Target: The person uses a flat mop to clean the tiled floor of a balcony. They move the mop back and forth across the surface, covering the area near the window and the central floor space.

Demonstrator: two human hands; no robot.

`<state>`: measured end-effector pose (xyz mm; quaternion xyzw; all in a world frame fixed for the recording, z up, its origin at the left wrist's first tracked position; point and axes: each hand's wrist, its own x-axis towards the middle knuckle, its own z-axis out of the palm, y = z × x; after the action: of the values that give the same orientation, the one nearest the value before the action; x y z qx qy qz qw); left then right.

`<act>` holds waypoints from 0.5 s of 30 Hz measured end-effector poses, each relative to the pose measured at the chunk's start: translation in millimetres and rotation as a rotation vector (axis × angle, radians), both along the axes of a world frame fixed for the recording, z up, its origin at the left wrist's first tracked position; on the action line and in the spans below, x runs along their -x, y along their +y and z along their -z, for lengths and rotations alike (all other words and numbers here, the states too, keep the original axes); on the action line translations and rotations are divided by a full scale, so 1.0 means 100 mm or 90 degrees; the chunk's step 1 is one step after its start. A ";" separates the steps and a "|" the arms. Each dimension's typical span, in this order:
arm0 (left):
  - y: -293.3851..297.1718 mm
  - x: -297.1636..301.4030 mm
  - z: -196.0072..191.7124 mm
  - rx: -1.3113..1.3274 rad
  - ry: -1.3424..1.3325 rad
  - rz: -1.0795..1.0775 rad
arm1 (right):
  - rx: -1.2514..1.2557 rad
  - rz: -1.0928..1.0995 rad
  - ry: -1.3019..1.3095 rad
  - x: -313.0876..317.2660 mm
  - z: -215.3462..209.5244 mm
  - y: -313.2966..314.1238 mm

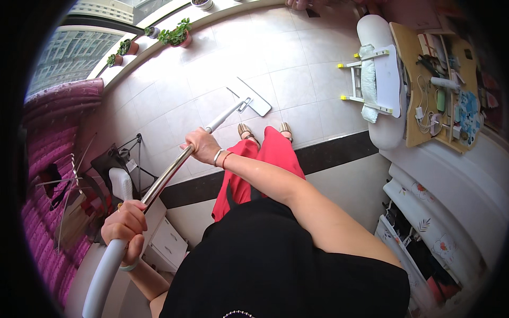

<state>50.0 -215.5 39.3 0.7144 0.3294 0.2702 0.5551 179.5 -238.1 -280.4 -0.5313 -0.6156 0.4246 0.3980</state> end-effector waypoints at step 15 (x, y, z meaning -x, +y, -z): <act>-0.64 -1.45 1.00 0.069 -0.220 0.040 | 0.151 -0.029 -0.225 -2.29 0.24 -0.98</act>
<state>194.8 -279.5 -60.6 0.6366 0.2207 0.3529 0.6492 408.8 -336.2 -304.6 -0.6267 -0.6334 0.4033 0.2084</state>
